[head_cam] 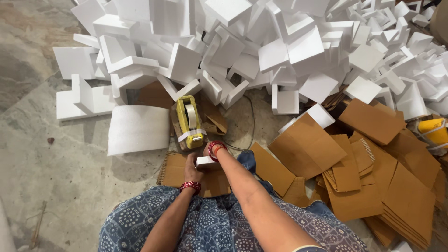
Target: The person sits on the floor and repeatedly assembles small white boxes using a handheld tape dispenser. They pick up a white box, apply tape to seal the edges, and place the finished box aside. The process is repeated continuously with a large pile of unassembled boxes nearby.
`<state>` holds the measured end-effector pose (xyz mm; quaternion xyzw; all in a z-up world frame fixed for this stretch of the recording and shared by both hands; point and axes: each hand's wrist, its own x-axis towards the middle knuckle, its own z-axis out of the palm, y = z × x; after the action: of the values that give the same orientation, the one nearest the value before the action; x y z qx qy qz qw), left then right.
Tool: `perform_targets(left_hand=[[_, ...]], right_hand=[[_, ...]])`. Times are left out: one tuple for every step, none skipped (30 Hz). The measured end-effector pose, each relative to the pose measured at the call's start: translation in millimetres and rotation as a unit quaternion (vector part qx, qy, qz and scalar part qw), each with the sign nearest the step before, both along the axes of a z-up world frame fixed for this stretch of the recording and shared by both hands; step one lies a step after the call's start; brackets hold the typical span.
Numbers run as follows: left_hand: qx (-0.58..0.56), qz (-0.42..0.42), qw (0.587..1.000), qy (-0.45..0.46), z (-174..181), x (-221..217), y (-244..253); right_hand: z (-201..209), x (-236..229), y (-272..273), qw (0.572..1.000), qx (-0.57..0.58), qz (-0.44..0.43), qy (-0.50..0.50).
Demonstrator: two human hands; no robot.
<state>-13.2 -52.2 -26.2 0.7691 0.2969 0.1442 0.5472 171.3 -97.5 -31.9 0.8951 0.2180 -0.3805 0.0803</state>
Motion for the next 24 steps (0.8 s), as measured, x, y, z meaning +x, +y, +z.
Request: perform_targets(left_hand=[[0.017, -0.016, 1.000, -0.011, 2.6, 0.4, 1.9], [0.035, -0.032, 0.999, -0.022, 4.2, 1.7, 4.3], [0.022, -0.039, 0.999, -0.016, 3.9, 2.5, 3.3], [0.010, -0.047, 0.999, -0.009, 2.7, 2.9, 2.5], [0.000, -0.052, 0.999, -0.003, 1.3, 3.8, 6.6], [-0.004, -0.062, 0.998, 0.019, -0.5, 4.7, 9.7], [-0.007, -0.070, 0.997, 0.040, -2.6, 7.0, 12.0], [-0.011, -0.078, 0.995, 0.060, -4.8, 9.5, 13.7], [-0.009, -0.086, 0.995, 0.055, -6.3, 11.6, 14.4], [-0.007, -0.093, 0.994, 0.050, -7.5, 13.0, 15.0], [-0.005, -0.105, 0.993, 0.046, -9.0, 12.8, 14.9], [0.027, -0.125, 0.991, 0.033, -10.3, 8.7, 13.7], [0.057, -0.140, 0.988, 0.015, -10.7, 10.2, 17.3], [0.088, -0.155, 0.984, -0.003, -10.6, 12.0, 24.1], [0.064, -0.143, 0.987, 0.031, -11.1, 17.1, 21.3], [0.039, -0.130, 0.989, 0.065, -11.7, 19.6, 20.6], [0.012, -0.117, 0.987, 0.105, -12.7, 13.1, 15.3], [0.080, -0.115, 0.985, 0.098, -12.6, 16.5, 10.3], [0.152, -0.114, 0.977, 0.096, -13.1, 12.2, 12.7], [0.223, -0.113, 0.964, 0.093, -13.4, 4.6, 11.6], [0.177, -0.112, 0.972, 0.103, -11.7, 2.8, 13.3], [0.154, -0.112, 0.975, 0.112, -9.3, 1.8, 17.5], [0.126, -0.116, 0.976, 0.132, -7.5, -1.6, 17.5], [0.105, -0.129, 0.972, 0.165, -4.4, -2.4, 23.3]], right_hand=[[0.6, 2.7, 0.0, 1.000, 0.001, -0.001, -0.003], [0.7, 4.4, 0.4, 1.000, 0.002, -0.002, -0.004], [0.1, 5.7, -2.6, 1.000, 0.000, -0.002, -0.005], [-0.8, 5.7, -5.9, 1.000, 0.000, -0.002, -0.009], [-0.9, 6.1, -2.5, 1.000, 0.000, -0.002, -0.013], [-0.3, 5.4, 0.3, 1.000, 0.002, -0.001, -0.017], [1.3, 5.9, 2.9, 1.000, 0.004, 0.000, -0.026], [3.9, 5.4, 4.8, 0.999, 0.008, 0.002, -0.043], [8.1, 3.6, 3.0, 0.998, 0.012, -0.001, -0.061], [12.9, 0.4, 2.0, 0.995, 0.031, -0.002, -0.097], [17.7, -5.6, -2.2, 0.987, 0.074, -0.001, -0.142], [22.6, -15.2, -8.6, 0.975, 0.125, 0.000, -0.186], [29.7, -17.8, -8.2, 0.956, 0.204, 0.013, -0.211], [34.9, -29.0, -12.2, 0.943, 0.283, 0.028, -0.171], [40.4, -37.4, -23.5, 0.925, 0.355, 0.048, -0.130], [46.0, -40.1, -30.1, 0.922, 0.350, 0.103, -0.133], [48.5, -52.6, -39.3, 0.918, 0.342, 0.157, -0.128], [51.6, -57.9, -46.3, 0.911, 0.332, 0.210, -0.122], [51.2, -69.5, -49.3, 0.925, 0.294, 0.208, -0.119], [51.2, -76.9, -51.4, 0.937, 0.255, 0.206, -0.117], [53.2, -76.3, -51.2, 0.947, 0.215, 0.208, -0.113], [54.5, -77.4, -54.1, 0.939, 0.261, 0.172, -0.142], [55.0, -77.1, -62.0, 0.929, 0.301, 0.136, -0.166], [55.4, -74.2, -70.1, 0.916, 0.340, 0.099, -0.189]])
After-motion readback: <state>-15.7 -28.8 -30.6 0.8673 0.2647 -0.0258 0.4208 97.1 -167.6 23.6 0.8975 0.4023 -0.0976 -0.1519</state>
